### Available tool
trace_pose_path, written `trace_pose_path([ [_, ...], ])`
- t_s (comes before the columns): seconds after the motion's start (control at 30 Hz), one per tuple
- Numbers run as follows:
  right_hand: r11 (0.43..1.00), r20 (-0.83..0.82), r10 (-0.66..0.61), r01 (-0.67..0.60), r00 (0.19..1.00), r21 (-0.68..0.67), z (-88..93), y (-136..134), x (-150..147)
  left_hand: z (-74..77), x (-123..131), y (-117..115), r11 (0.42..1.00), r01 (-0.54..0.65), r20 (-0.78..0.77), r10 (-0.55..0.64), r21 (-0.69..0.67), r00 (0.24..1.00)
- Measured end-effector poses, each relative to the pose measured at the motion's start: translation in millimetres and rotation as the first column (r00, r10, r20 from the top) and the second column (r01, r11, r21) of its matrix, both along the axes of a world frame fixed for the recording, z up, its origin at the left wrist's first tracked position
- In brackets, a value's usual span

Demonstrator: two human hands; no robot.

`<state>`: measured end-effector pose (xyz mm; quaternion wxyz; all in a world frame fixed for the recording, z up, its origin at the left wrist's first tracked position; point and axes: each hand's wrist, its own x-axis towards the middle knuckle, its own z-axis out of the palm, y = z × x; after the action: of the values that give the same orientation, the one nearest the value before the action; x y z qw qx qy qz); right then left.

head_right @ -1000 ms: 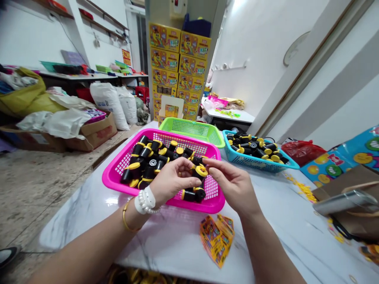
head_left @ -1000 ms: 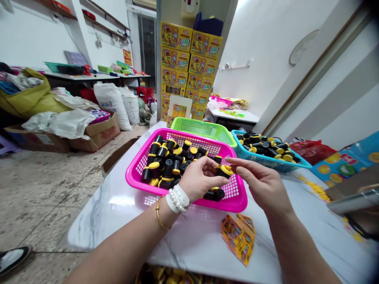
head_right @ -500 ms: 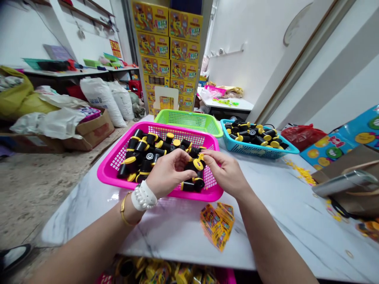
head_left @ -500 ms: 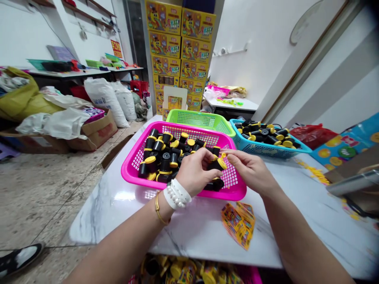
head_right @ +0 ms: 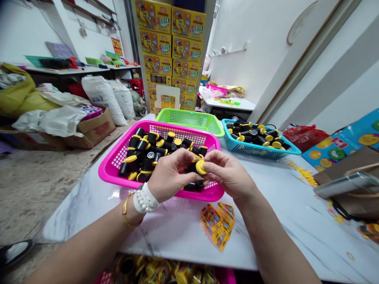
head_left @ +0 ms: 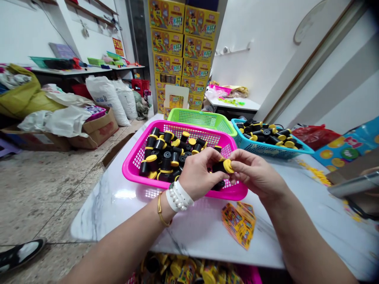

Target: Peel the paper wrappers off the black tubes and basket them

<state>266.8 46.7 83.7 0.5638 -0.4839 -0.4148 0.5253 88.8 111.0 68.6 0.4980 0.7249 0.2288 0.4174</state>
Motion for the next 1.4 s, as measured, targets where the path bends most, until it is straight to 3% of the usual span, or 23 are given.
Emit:
trace_pose_path([
  [0.17,0.994,-0.008,0.095,-0.095,0.995,-0.048,-3.4,4,-3,-3.4,2,-1,0.997,-0.061,-0.020,0.060,-0.048,0.998],
  [0.33,0.983,-0.156,0.163,-0.175,0.974,-0.064,-5.8,5,-5,4.2,-2,-3,0.997,-0.033,-0.063,0.038,0.070,0.997],
  [0.43,0.977,-0.165,0.194,-0.206,0.967,-0.060,-6.0,5,-5,5.3,-3,-4,0.997,-0.031,-0.043,0.034,0.066,0.999],
  [0.67,0.998,-0.008,0.050,-0.050,0.999,0.032,-8.0,9,-17,2.4,-1,2,0.989,-0.130,-0.013,0.129,-0.065,0.992],
  [0.8,0.992,0.159,-0.038,0.018,0.987,0.122,-6.0,7,-20,3.5,1,3,0.960,-0.034,0.109,0.067,-0.277,0.992],
  [0.97,0.986,0.234,-0.078,0.041,0.969,0.159,-1.8,5,-10,3.8,1,5,0.961,0.038,0.125,-0.003,-0.273,0.992],
  [1.03,0.987,0.126,-0.084,0.066,0.988,0.144,0.2,6,0,5.5,-3,10,0.932,0.045,0.146,0.009,-0.359,0.989],
  [1.17,0.966,-0.100,-0.153,0.170,0.983,0.193,3.4,6,21,9.2,-10,24,0.801,0.079,0.228,0.073,-0.594,0.971],
  [1.4,0.956,-0.037,-0.127,0.132,0.991,0.263,-1.6,3,7,6.2,-7,23,0.661,0.206,0.301,0.033,-0.722,0.953],
])
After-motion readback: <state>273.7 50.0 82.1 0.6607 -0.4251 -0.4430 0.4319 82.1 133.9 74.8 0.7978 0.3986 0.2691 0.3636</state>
